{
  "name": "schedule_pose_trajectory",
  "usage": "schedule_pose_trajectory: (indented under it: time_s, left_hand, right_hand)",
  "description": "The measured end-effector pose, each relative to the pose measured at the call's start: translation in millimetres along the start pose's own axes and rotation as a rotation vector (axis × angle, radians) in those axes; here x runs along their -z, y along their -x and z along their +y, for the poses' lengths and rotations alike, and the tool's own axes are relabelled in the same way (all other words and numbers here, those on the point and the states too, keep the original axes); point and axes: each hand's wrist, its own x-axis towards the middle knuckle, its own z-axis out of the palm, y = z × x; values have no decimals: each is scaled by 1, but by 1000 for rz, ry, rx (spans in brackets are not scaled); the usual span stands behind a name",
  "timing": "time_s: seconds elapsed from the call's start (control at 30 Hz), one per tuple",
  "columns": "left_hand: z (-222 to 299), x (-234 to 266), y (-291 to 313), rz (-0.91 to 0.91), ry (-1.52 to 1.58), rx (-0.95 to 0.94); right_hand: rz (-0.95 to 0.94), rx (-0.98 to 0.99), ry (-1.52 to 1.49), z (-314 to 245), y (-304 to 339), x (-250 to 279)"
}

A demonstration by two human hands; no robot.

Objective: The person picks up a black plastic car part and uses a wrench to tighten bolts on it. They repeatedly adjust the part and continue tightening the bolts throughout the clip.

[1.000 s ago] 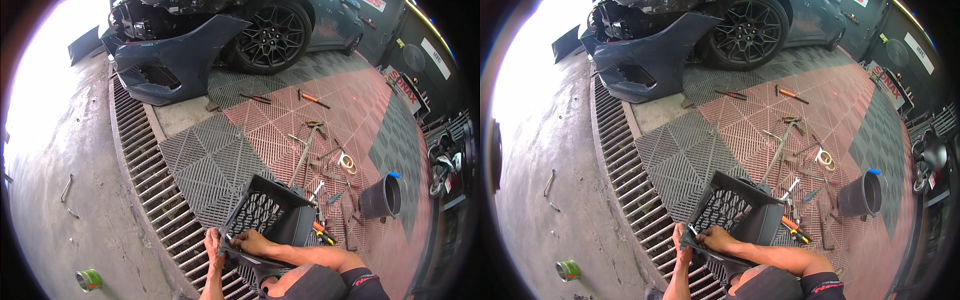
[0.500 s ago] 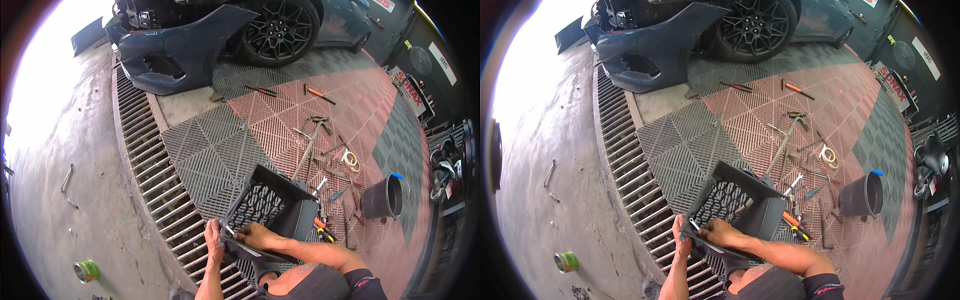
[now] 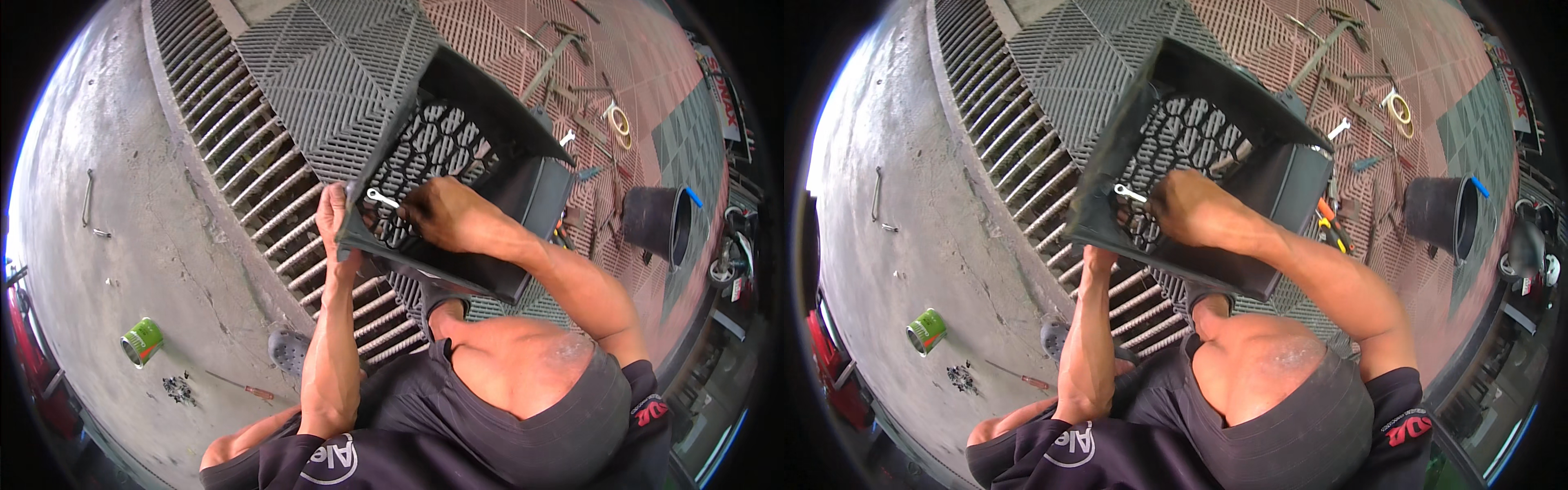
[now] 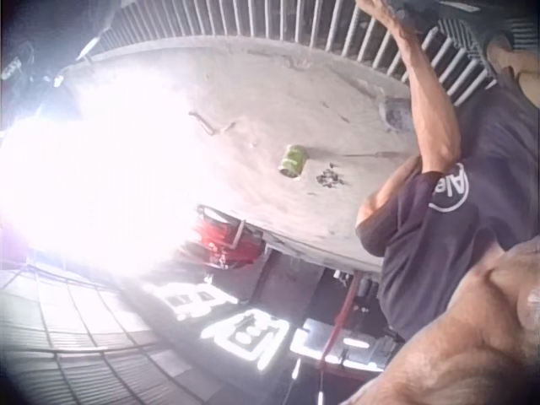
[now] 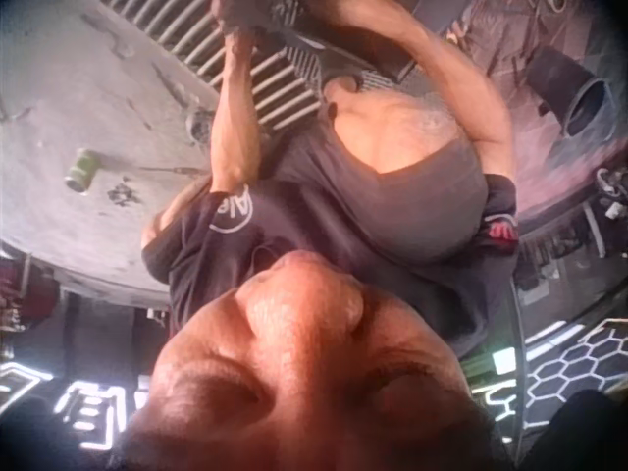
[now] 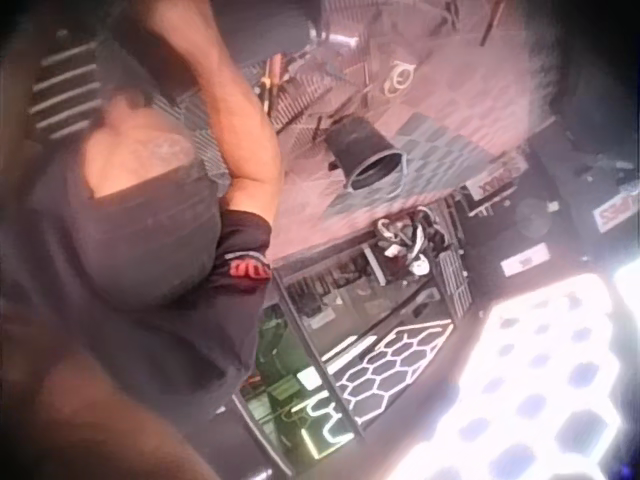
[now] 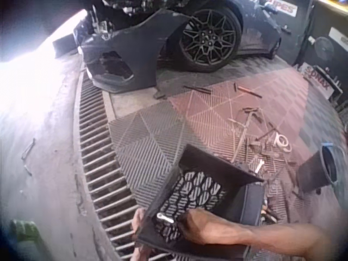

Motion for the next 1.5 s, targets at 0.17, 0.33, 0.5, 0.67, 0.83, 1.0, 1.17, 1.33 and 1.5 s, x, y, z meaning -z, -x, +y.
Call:
schedule_pose_trajectory:
  time_s: [0.17,0.33,0.5,0.67,0.83,1.0,1.17,1.33,1.5]
  left_hand:
    - [9,-19,7,-29,-177,-110]
    - [14,-21,6,-6,-95,-55]
    - [10,-21,6,8,-19,29]
    - [13,-20,11,7,-275,-108]
    - [-15,3,1,9,-343,-202]
    - [-41,30,-7,-91,-750,-532]
    - [-47,49,-5,-233,-748,-309]
    - [-16,21,17,-220,-240,-68]
    - [-8,10,12,-78,-36,27]
  right_hand:
    - [25,34,-39,9,3,-1]
    - [64,160,3,19,-7,-5]
    - [11,81,159,14,-14,10]
    - [-21,-54,82,0,-17,5]
    - [44,-223,-346,4,-11,-19]
    - [133,-195,-518,-6,-8,-54]
    - [9,-92,-277,-4,20,-16]
    - [-14,-133,-213,-5,12,-5]
    - [2,-37,-66,3,-10,-11]
